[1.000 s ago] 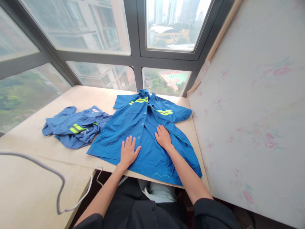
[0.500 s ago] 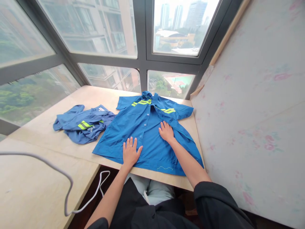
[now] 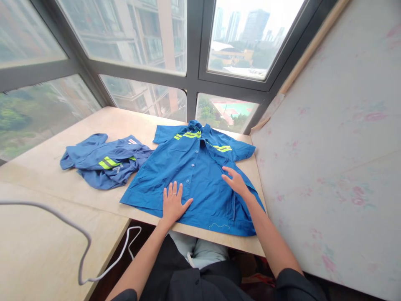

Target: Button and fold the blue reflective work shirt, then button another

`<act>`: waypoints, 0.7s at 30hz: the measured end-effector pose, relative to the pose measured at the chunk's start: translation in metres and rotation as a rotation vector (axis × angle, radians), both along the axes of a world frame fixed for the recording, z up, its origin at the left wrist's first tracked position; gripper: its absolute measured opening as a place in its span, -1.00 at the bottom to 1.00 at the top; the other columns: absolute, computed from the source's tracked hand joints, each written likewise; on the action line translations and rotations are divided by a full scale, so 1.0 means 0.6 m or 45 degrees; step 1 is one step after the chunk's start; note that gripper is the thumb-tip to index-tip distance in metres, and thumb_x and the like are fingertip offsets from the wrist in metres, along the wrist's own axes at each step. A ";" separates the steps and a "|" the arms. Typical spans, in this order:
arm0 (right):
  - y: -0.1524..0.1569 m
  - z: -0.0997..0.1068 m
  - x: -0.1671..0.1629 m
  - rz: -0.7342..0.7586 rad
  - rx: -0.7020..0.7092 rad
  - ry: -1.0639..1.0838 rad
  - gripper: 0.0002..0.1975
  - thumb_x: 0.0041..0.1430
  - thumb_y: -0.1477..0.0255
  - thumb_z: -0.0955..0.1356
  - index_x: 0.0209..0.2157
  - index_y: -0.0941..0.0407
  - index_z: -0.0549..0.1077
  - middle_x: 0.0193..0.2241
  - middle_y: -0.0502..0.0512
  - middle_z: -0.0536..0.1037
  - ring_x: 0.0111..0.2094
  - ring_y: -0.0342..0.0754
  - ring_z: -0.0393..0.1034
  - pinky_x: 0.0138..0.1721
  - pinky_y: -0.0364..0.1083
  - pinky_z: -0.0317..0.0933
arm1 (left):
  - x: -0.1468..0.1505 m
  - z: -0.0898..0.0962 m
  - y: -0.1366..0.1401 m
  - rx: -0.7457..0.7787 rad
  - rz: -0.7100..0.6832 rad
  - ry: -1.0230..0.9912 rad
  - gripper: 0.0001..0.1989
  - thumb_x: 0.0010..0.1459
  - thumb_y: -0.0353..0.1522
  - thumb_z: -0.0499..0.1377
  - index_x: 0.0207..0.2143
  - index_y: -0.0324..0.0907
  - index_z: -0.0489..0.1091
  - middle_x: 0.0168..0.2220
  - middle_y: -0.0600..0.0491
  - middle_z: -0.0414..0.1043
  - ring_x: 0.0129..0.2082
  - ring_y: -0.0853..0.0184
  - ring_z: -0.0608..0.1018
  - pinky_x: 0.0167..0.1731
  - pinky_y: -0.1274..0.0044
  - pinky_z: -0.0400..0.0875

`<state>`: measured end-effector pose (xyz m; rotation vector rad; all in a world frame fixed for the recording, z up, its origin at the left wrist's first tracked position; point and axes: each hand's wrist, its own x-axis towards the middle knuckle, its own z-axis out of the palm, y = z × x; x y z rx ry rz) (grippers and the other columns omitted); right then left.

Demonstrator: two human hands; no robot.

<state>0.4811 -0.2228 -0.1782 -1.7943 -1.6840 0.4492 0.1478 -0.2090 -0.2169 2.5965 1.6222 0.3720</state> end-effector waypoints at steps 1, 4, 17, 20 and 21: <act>-0.021 0.003 0.013 -0.091 0.038 0.008 -0.53 0.28 0.26 0.27 0.15 0.15 0.40 0.16 0.25 0.45 0.18 0.07 0.33 0.19 0.08 0.24 | 0.000 0.000 -0.001 0.013 0.001 -0.012 -0.19 0.20 0.04 0.08 0.32 -0.32 0.18 0.35 -0.32 0.05 0.37 -0.13 0.09 0.31 0.06 -0.14; -0.084 0.004 0.053 -0.388 0.021 -0.036 -0.51 0.16 0.32 0.33 0.12 0.17 0.42 0.14 0.29 0.45 0.20 0.14 0.30 0.26 0.17 0.12 | -0.001 0.002 -0.002 0.045 -0.017 -0.039 -0.25 0.23 0.02 0.06 0.29 -0.32 0.23 0.34 -0.32 0.10 0.36 -0.12 0.13 0.30 0.07 -0.11; -0.214 0.049 0.060 -0.877 -0.444 -0.045 -0.44 0.00 0.39 0.46 0.08 0.20 0.43 -0.10 0.29 0.60 -0.07 0.18 0.52 -0.06 0.07 0.40 | -0.004 0.003 0.004 0.097 -0.090 -0.208 -0.33 0.24 -0.08 0.05 0.20 -0.42 0.33 0.29 -0.41 0.17 0.34 -0.14 0.15 0.28 0.04 -0.07; -0.222 0.079 0.011 -0.844 -0.346 -0.239 -0.52 0.17 0.46 0.33 0.14 0.16 0.38 -0.10 0.30 0.59 -0.05 0.17 0.50 -0.03 0.09 0.35 | -0.004 0.003 0.004 0.094 -0.086 -0.271 -0.34 0.25 -0.08 0.02 0.20 -0.42 0.33 0.30 -0.40 0.15 0.35 -0.13 0.12 0.27 0.03 -0.07; -0.222 0.085 -0.017 -0.777 -0.291 -0.303 -0.53 0.23 0.50 0.27 0.18 0.14 0.34 -0.08 0.30 0.58 -0.03 0.16 0.48 -0.02 0.10 0.34 | -0.004 0.004 0.004 0.091 -0.089 -0.291 -0.34 0.25 -0.08 0.01 0.20 -0.41 0.33 0.30 -0.40 0.14 0.36 -0.13 0.11 0.27 0.02 -0.07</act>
